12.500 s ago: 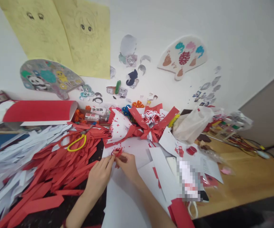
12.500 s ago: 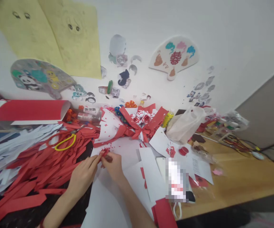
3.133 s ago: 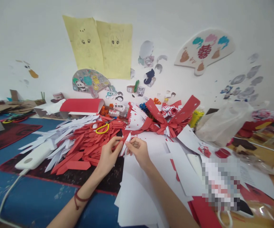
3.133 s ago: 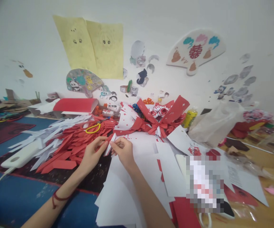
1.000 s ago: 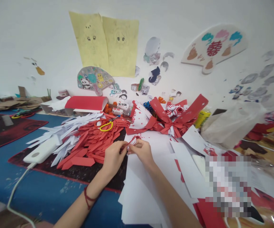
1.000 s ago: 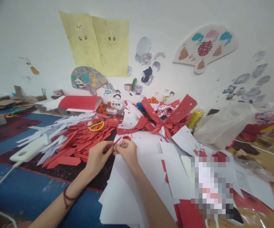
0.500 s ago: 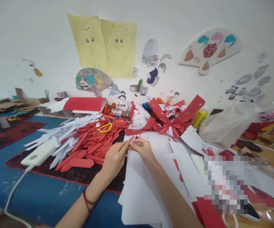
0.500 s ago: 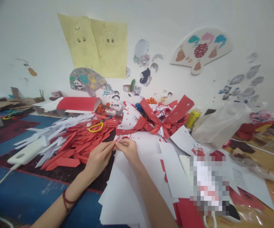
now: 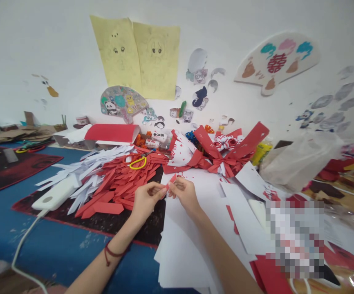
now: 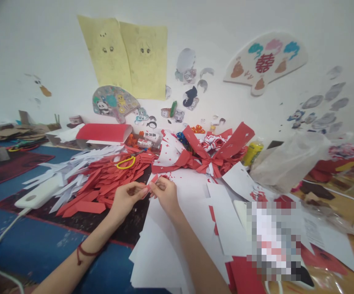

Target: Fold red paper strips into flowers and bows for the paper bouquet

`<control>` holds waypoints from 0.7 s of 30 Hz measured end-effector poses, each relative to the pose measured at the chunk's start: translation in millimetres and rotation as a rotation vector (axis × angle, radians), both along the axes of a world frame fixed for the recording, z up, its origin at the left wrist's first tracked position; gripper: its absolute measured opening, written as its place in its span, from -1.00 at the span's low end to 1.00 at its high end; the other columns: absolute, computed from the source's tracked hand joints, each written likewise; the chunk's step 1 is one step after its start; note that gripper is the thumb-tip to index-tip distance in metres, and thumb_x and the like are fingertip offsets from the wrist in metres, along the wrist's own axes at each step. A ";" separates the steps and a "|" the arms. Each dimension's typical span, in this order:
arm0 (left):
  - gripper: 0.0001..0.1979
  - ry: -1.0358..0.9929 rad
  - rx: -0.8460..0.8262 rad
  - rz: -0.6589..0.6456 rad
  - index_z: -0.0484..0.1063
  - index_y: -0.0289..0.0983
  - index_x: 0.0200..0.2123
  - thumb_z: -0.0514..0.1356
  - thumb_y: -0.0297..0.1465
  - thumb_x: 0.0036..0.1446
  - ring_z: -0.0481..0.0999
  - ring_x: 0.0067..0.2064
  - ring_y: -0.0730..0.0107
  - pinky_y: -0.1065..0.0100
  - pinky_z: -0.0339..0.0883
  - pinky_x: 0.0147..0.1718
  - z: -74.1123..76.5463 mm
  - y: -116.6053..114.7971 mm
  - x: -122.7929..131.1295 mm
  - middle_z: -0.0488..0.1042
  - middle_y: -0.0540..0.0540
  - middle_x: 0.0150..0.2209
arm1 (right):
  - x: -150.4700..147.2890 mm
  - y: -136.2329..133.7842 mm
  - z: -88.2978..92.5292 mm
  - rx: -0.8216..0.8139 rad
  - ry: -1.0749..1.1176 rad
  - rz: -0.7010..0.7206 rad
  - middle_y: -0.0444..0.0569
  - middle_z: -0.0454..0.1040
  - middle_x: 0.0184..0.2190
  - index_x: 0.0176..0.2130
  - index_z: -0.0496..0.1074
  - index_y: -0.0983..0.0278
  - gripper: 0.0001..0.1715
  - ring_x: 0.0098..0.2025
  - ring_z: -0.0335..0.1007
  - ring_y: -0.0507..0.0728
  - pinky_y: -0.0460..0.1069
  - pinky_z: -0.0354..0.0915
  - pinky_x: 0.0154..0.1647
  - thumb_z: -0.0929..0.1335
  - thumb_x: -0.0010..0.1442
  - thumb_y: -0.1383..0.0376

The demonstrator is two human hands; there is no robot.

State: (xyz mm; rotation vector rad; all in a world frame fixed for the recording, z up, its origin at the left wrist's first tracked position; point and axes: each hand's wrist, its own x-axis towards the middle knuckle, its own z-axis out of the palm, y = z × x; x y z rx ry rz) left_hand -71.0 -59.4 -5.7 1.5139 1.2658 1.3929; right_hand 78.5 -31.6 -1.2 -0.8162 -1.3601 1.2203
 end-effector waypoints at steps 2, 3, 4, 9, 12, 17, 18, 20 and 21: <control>-0.70 -0.085 -0.041 -0.041 0.51 -0.34 -0.37 0.32 -0.19 -0.01 0.52 -0.41 0.38 0.40 0.40 -0.39 0.1 0.4 3.8 0.57 -0.11 -0.41 | -1.8 -1.0 0.1 -0.017 0.036 -0.003 -0.15 0.42 -0.65 -0.50 0.42 0.30 -0.63 -0.62 0.33 -0.01 -0.12 0.23 -0.59 0.45 0.05 0.05; -0.69 -0.095 -0.056 -0.064 0.51 -0.35 -0.36 0.32 -0.18 -0.02 0.53 -0.40 0.37 0.40 0.39 -0.40 0.9 0.8 5.0 0.57 -0.12 -0.41 | -2.1 -0.9 0.0 -0.031 0.050 -0.008 -0.16 0.41 -0.66 -0.51 0.42 0.30 -0.62 -0.63 0.31 -0.02 -0.12 0.22 -0.59 0.45 0.04 0.05; -0.68 -0.079 -0.068 -0.093 0.51 -0.35 -0.35 0.33 -0.18 -0.03 0.53 -0.41 0.36 0.40 0.39 -0.40 2.4 1.4 5.1 0.57 -0.12 -0.42 | -1.9 -0.5 -0.2 -0.045 0.058 -0.014 -0.16 0.40 -0.67 -0.52 0.41 0.30 -0.61 -0.64 0.29 -0.02 -0.12 0.20 -0.60 0.45 0.03 0.04; -0.71 0.299 0.029 0.036 0.53 -0.30 -0.28 0.22 -0.19 0.08 0.54 -0.40 0.30 0.35 0.37 -0.39 22.7 17.5 -30.0 0.58 -0.12 -0.38 | 2.2 4.4 -2.8 -0.062 0.024 -0.030 -0.14 0.39 -0.69 -0.55 0.39 0.31 -0.57 -0.66 0.28 -0.02 -0.13 0.15 -0.65 0.44 0.03 0.01; -0.73 0.833 0.141 0.453 0.52 -0.25 -0.17 0.15 -0.24 0.15 0.52 -0.23 0.15 0.24 0.32 -0.23 45.6 42.7 -79.8 0.57 -0.15 -0.25 | 2.1 5.9 -4.4 -0.043 -0.015 -0.033 -0.14 0.39 -0.70 -0.57 0.37 0.30 -0.58 -0.67 0.31 -0.01 -0.14 0.16 -0.66 0.45 0.02 0.03; -0.66 1.266 0.102 0.688 0.38 -0.51 -0.06 0.00 -0.39 0.25 0.32 0.05 -0.07 0.05 0.14 -0.03 76.5 86.3 -157.7 0.43 -0.39 -0.01 | -2.9 3.0 -3.0 -0.059 -0.044 -0.003 -0.15 0.40 -0.71 -0.59 0.34 0.28 -0.55 -0.70 0.32 -0.01 -0.15 0.17 -0.69 0.46 -0.03 0.00; -0.67 1.277 0.085 0.670 0.39 -0.53 -0.10 0.04 -0.37 0.23 0.32 0.04 -0.07 0.02 0.12 -0.02 78.4 91.7 -167.4 0.45 -0.37 -0.05 | -3.7 2.1 -2.3 -0.066 -0.049 0.009 -0.15 0.40 -0.71 -0.59 0.33 0.28 -0.55 -0.70 0.31 -0.01 -0.15 0.17 -0.70 0.45 -0.03 -0.01; -0.71 1.287 0.045 0.613 0.42 -0.54 -0.26 0.13 -0.35 0.17 0.39 -0.07 -0.02 0.01 0.12 -0.04 77.8 99.0 -180.0 0.51 -0.32 -0.23 | -4.6 0.8 -1.2 -0.066 -0.059 0.036 -0.15 0.41 -0.71 -0.59 0.34 0.28 -0.54 -0.71 0.31 -0.02 -0.15 0.18 -0.69 0.45 -0.03 -0.02; -0.73 1.282 0.032 0.591 0.42 -0.54 -0.34 0.16 -0.36 0.14 0.42 -0.12 0.01 0.01 0.13 -0.06 76.1 101.4 -183.4 0.51 -0.28 -0.31 | -4.7 0.4 -0.8 -0.063 -0.064 0.048 -0.15 0.41 -0.72 -0.59 0.33 0.28 -0.54 -0.71 0.30 -0.02 -0.15 0.18 -0.69 0.44 -0.03 -0.02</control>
